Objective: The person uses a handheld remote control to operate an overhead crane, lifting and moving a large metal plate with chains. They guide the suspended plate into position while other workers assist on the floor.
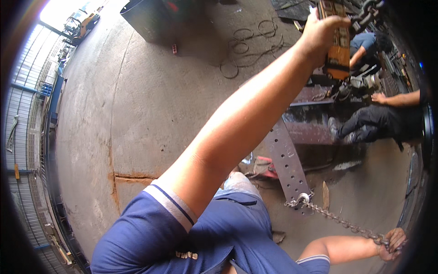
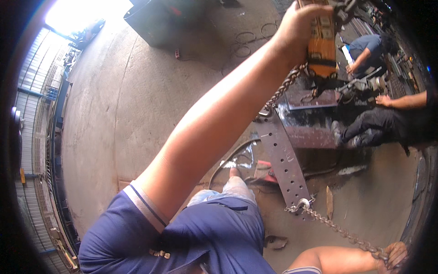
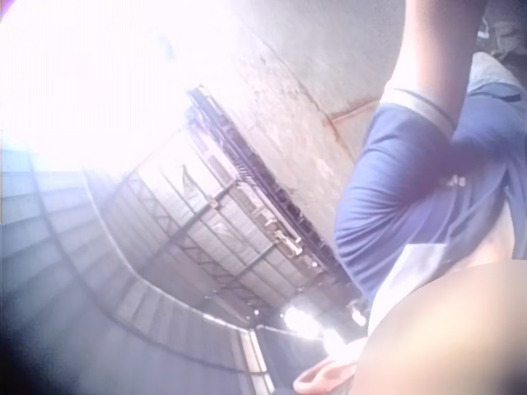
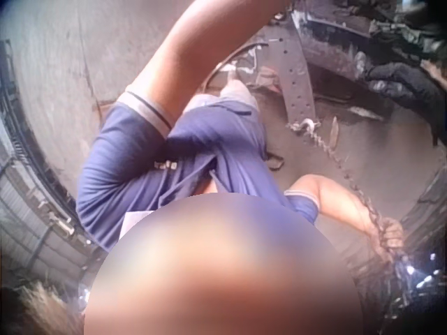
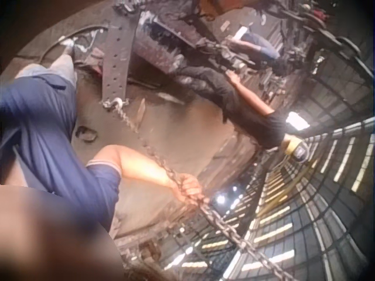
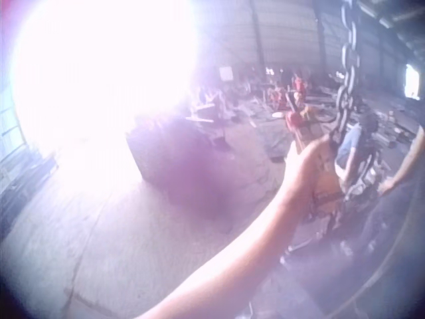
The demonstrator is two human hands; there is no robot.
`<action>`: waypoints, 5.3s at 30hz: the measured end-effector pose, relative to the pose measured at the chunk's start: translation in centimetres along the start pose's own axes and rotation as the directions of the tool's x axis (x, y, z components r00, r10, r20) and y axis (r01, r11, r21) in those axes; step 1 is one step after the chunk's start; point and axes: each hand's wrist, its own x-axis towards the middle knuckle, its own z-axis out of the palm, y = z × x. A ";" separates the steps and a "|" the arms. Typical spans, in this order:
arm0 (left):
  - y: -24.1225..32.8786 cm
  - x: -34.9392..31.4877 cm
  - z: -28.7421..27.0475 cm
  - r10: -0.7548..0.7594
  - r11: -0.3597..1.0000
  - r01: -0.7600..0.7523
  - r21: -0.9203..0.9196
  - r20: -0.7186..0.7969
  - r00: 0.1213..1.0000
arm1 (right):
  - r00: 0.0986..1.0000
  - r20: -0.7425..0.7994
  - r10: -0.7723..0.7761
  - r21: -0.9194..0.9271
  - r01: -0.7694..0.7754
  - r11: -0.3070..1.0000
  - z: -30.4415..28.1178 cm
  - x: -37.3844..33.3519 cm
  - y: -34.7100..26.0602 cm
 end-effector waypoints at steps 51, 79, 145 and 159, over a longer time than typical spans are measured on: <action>1.3 64.5 -53.9 -0.330 0.937 0.305 -0.168 -0.150 0.932 | 0.933 0.127 0.337 -0.054 -0.333 0.942 36.3 21.1 70.0; -18.9 90.4 -53.3 -0.366 0.916 0.368 -0.157 0.046 0.930 | 0.972 -0.116 0.202 -0.465 -0.233 0.854 26.2 34.3 86.1; -23.3 123.5 -79.4 -0.411 0.880 0.410 -0.240 0.049 0.910 | 0.927 -0.272 -0.257 -0.793 -0.065 0.606 36.8 43.2 128.2; -16.7 136.9 -94.4 -0.451 0.875 0.420 -0.242 -0.093 0.887 | 0.968 -0.249 -0.039 -0.681 -0.147 0.717 43.3 50.1 144.1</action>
